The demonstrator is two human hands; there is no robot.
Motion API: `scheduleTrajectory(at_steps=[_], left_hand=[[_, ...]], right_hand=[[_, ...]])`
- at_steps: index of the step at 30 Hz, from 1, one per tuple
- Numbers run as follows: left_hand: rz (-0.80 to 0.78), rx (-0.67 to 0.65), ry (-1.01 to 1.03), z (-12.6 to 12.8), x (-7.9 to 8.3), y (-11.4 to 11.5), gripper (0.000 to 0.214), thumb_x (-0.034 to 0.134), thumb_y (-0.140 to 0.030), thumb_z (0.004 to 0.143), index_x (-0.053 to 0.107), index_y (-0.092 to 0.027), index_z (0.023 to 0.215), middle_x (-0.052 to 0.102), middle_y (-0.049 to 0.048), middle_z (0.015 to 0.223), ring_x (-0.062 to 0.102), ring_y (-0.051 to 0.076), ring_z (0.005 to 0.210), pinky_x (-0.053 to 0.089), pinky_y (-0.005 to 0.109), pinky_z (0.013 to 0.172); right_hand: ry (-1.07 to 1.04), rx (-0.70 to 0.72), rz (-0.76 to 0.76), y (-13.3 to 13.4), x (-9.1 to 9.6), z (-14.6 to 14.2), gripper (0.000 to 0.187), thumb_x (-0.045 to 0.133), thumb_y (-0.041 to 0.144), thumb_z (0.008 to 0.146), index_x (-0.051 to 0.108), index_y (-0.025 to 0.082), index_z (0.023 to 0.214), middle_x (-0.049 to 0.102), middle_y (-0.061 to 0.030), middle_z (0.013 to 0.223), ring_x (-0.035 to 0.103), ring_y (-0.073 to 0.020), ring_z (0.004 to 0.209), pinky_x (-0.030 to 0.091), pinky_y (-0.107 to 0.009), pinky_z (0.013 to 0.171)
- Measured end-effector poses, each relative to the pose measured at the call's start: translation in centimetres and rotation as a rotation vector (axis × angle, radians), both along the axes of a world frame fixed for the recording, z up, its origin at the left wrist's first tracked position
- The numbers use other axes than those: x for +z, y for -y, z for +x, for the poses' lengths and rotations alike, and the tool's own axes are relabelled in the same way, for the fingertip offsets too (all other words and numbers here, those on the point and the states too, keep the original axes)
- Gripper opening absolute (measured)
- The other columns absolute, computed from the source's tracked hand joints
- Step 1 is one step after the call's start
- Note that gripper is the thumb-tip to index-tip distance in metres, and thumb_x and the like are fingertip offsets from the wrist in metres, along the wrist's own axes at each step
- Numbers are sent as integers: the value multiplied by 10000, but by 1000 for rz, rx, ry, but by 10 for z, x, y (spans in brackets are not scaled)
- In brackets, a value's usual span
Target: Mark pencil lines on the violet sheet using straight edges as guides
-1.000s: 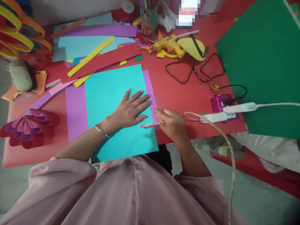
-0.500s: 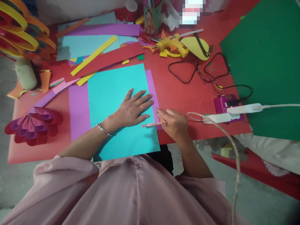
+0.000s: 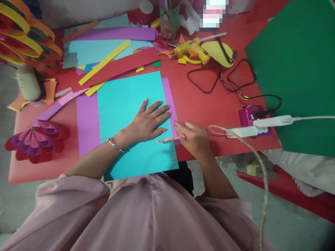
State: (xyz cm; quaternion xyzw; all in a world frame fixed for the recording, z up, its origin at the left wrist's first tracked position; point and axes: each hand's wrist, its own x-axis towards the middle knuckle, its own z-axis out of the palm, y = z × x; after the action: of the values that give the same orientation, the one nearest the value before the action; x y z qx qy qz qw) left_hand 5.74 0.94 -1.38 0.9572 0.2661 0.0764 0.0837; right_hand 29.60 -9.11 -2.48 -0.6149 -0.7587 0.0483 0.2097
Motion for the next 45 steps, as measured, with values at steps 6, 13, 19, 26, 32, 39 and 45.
scheduleTrajectory(at_steps=[6,13,19,26,32,39,45], left_hand=[[-27,13,1,1,2,1,632,417,-605,1074,352,-366,1656,417,48,1707,313,331,1612,55,630,1328],[-23,17,-40,1,2,1,639,388,-616,1078,359,-343,1655,397,53,1718,294,328,1620,54,628,1327],[-11,8,-37,1,3,1,626,393,-604,1085,382,-320,1643,398,60,1717,297,340,1617,71,638,1319],[-16,11,-35,1,3,1,618,388,-602,1087,389,-323,1638,394,60,1719,300,346,1615,73,644,1317],[9,12,-21,0,1,2,629,421,-585,1081,356,-336,1655,404,56,1713,300,335,1617,75,640,1326],[68,10,-59,0,2,3,601,425,-570,1088,427,-297,1623,401,51,1714,307,326,1615,70,625,1333],[66,7,-42,0,1,4,621,449,-569,1080,396,-315,1645,407,50,1711,300,326,1619,79,625,1333]], right_hand=[[-11,-19,-9,-1,1,-2,377,507,449,1095,791,270,1265,721,-38,820,590,-165,766,307,-328,668],[-17,-10,3,-1,1,-2,357,530,429,1085,796,267,1259,721,-33,815,594,-163,763,317,-328,675],[-17,-11,40,0,-1,-2,359,534,439,1086,797,264,1257,714,-27,805,593,-161,758,325,-328,686],[-25,-13,30,0,0,-2,353,548,441,1083,790,263,1268,719,-30,815,597,-163,763,332,-326,693],[-17,-5,55,-1,1,-3,337,552,418,1078,807,256,1228,704,-25,771,585,-156,732,332,-319,675],[-14,12,151,-1,0,-2,290,596,383,1064,814,237,1187,690,-9,745,608,-151,711,356,-316,675],[-5,-5,140,-1,0,-3,293,599,390,1062,813,247,1201,708,-13,764,617,-150,720,360,-315,674]])
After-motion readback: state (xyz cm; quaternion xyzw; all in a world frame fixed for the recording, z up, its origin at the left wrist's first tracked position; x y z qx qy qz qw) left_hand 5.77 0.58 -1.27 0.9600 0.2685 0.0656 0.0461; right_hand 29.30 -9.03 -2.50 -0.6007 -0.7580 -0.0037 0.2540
